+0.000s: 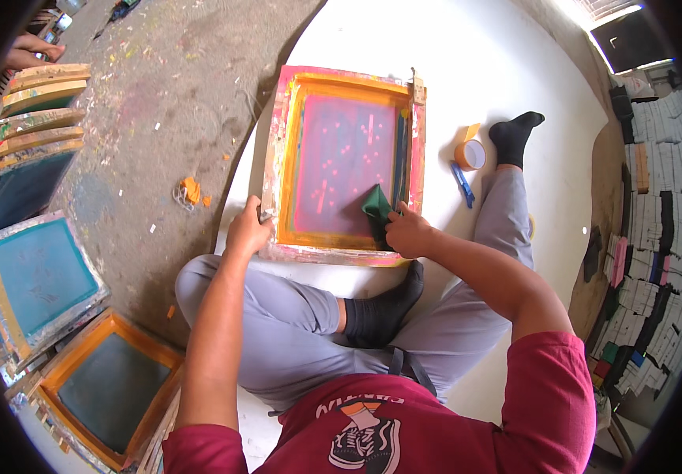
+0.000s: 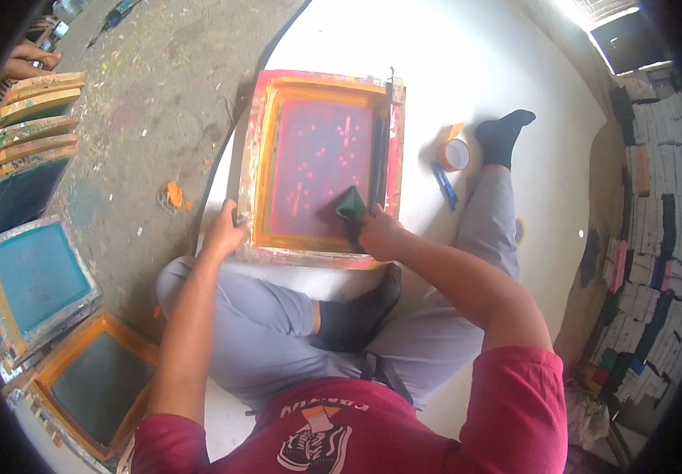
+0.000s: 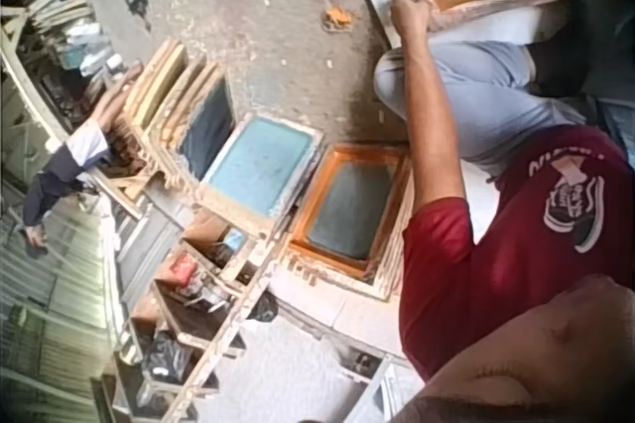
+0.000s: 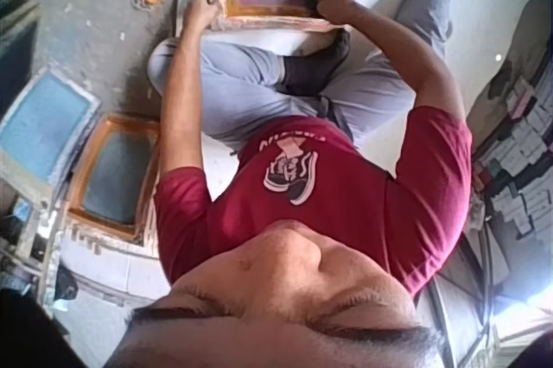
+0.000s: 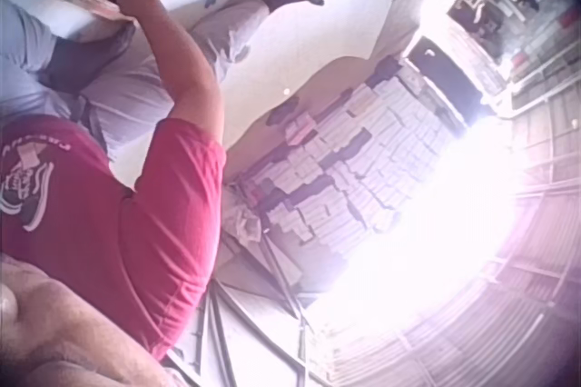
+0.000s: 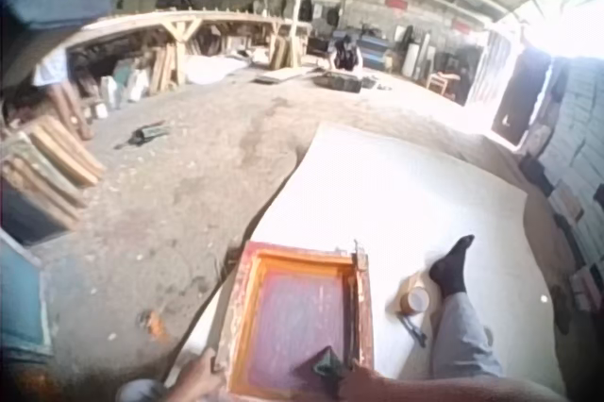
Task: The person sits on the floor and repeatedly applies orange tape to the edges of a rectangular frame, then wipes the frame surface with a green cloth. The person continues alternating between taping and wiping actions on the same frame.
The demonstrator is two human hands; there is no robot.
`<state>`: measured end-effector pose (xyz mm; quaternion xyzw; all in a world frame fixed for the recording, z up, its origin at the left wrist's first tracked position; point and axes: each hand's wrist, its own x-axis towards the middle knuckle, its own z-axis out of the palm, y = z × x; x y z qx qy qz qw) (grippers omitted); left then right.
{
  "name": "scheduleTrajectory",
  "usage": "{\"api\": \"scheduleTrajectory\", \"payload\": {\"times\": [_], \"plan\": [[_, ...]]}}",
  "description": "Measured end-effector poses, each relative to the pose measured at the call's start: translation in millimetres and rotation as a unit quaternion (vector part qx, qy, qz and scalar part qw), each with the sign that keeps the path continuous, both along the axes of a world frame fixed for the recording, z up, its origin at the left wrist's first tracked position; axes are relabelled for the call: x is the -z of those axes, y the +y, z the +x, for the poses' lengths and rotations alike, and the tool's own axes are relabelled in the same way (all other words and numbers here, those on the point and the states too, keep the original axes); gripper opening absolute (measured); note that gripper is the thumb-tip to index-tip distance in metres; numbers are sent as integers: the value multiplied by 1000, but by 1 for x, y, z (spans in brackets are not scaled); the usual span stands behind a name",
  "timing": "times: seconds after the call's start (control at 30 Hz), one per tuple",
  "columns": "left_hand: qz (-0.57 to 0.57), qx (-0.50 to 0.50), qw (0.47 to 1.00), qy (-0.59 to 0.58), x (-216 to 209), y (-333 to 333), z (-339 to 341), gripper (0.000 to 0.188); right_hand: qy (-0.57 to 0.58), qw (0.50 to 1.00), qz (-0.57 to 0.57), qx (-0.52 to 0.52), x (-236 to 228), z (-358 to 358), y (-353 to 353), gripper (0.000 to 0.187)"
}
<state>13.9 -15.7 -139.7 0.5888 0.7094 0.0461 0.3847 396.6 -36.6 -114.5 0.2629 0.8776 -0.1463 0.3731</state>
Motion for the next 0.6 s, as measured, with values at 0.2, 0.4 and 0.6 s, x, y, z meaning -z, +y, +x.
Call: {"api": "scheduleTrajectory", "payload": {"times": [0.2,0.4,0.6], "plan": [[30,-3,999,-10,4,-4,-1,47,13,993,-90,71,-6,-10,32,15],[21,19,1000,-12,2,1,-1,47,253,967,-15,21,29,31,3,7],[-9,22,1000,-10,-7,3,-2,49,362,932,26,-13,40,-29,16,5]]}}
